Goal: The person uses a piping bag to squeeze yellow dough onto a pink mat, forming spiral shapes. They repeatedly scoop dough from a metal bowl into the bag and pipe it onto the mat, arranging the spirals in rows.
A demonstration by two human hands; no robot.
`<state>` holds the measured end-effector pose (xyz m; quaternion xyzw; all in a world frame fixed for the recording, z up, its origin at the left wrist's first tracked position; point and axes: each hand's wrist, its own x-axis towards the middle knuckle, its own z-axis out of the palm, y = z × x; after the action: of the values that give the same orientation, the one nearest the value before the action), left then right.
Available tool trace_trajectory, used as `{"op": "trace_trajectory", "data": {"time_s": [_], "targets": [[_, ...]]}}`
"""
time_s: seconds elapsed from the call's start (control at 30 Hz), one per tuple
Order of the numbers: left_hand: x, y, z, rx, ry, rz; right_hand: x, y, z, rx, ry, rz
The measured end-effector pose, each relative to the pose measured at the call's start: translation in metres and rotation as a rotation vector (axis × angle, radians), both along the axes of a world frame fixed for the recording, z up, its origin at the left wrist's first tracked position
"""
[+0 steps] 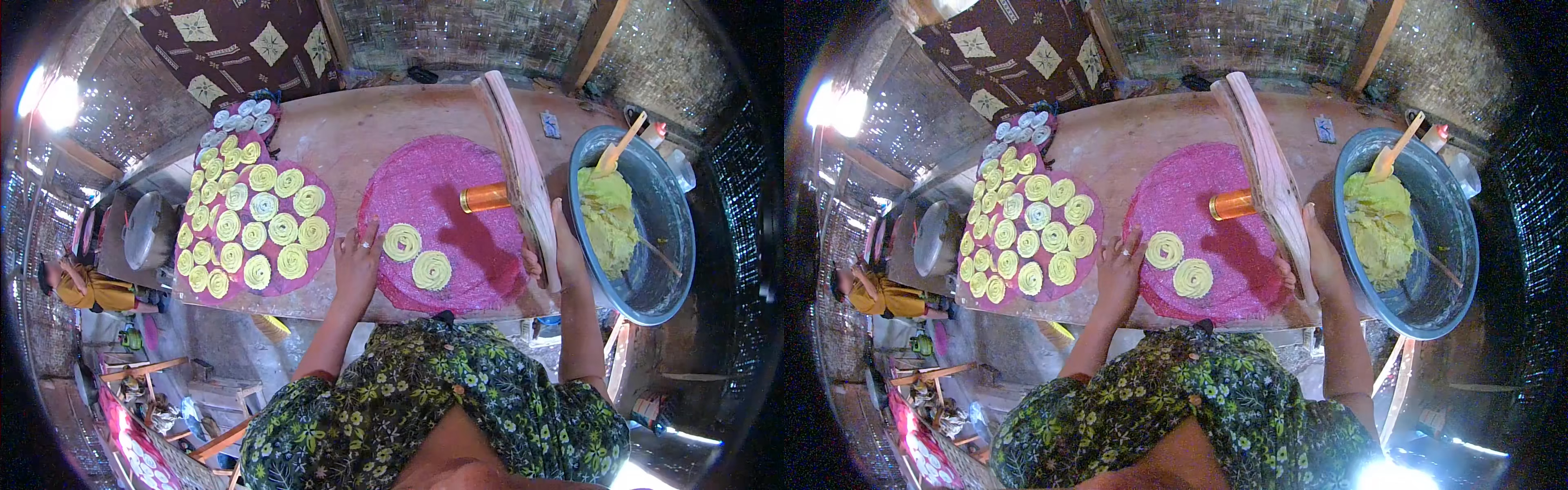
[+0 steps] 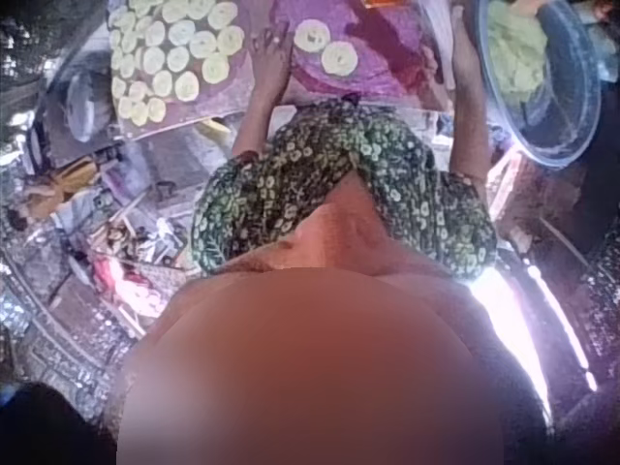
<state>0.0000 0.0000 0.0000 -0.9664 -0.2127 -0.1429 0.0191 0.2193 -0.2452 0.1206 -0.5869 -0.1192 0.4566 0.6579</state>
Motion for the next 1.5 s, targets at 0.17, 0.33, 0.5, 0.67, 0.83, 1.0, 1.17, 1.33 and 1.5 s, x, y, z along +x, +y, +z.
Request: {"op": "trace_trajectory", "data": {"time_s": [0.17,0.33,0.5,0.67,0.83,1.0,1.17,1.33,1.5], "targets": [[-0.002,0.006,0.016,0.096,0.035,-0.108,0.002,-0.007,-0.003,0.003,0.026,-0.027],[-0.002,0.028,0.028,0.1,0.045,-0.274,0.004,-0.01,-0.009,-0.013,0.001,-0.031],[0.004,0.028,0.051,0.03,0.006,-0.223,0.001,-0.013,-0.007,-0.023,-0.039,-0.067],[0.003,0.028,0.04,-0.088,0.048,-0.22,0.002,-0.014,-0.014,0.024,0.018,-0.011],[0.026,0.034,0.081,-0.306,-0.382,-0.13,-0.012,-0.008,0.003,-0.014,0.049,0.045],[0.052,-0.018,0.153,-0.798,-0.169,-0.372,-0.028,0.017,0.017,-0.003,-0.348,0.354],[0.055,-0.048,0.171,-1.212,0.156,-0.471,-0.044,0.015,0.078,-0.238,-1.319,0.522],[0.05,-0.062,0.145,-1.094,0.141,-0.661,-0.025,0.006,0.081,-0.202,-1.476,0.617],[0.083,-0.092,0.157,-0.967,0.071,-0.829,0.027,0.018,0.058,0.03,-1.35,0.63]]}}
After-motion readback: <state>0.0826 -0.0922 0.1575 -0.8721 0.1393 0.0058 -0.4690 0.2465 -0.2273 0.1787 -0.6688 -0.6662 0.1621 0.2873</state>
